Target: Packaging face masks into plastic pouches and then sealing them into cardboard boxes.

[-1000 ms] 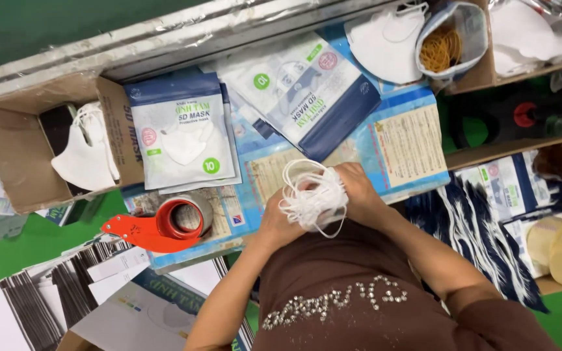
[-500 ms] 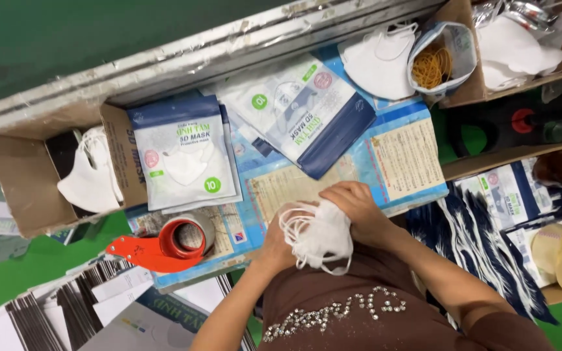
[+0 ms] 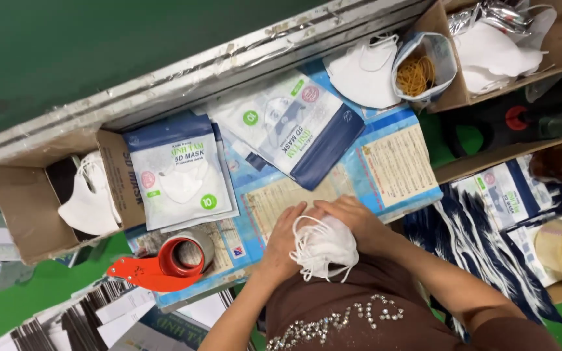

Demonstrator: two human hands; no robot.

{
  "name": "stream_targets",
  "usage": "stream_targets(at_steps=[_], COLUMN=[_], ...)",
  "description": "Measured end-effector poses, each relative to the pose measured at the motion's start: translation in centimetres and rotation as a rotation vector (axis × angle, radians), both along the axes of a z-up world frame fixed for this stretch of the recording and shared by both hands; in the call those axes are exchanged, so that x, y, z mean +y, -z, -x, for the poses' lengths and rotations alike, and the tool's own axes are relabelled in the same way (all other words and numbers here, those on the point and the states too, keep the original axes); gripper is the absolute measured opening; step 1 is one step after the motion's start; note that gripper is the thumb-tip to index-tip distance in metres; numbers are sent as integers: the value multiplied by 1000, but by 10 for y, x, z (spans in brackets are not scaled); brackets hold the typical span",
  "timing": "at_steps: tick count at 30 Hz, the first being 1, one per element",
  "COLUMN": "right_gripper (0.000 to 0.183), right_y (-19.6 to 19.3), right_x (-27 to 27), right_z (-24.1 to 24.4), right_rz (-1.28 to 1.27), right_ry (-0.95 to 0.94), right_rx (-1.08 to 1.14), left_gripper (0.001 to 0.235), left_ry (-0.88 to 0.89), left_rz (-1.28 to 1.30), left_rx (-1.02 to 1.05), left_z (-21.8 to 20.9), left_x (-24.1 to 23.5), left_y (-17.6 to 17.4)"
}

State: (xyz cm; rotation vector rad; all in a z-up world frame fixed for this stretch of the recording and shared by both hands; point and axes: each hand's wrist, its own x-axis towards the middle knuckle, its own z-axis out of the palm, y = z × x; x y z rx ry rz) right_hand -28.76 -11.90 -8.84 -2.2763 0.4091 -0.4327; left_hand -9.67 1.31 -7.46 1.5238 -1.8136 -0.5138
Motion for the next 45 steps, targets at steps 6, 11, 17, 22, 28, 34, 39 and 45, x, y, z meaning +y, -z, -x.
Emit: stream_targets(at_steps=[6,11,17,22,28,34,39,45], right_gripper=[68,54,43,44,46,50,27,34], right_y=[-25,49,25,21,20,6,44,15], right_x=[-38,-73,-73,-69,-60,-61,-69,-27], right_z=[2,17,-17,-20,-21,-18,-30,-32], right_rz=[-539,-763,-1545,-1460,-1378,-1292,-1421,-1439], right_ry=[-187,358,779,744,683,672,370,495], right_rx=[229,-276,-599,-593,-601,-667,-709,-596], left_gripper=[41,34,29,17,10,9,9,4], left_ry=[149,-173,-307,-327,-378,-440,-378,-694], left_rz=[35,333,132,111,-86,97,297,228], left_rx=[-179,-174,-330,-378,-498,-369,-247,420], left_z=[5,-17,-13,-6,-1,-3,9,-7], left_x=[-12,-86,-141,-150,-169,-160,-130,-114], left_y=[-21,-37,-2,23,34,14,-37,-78])
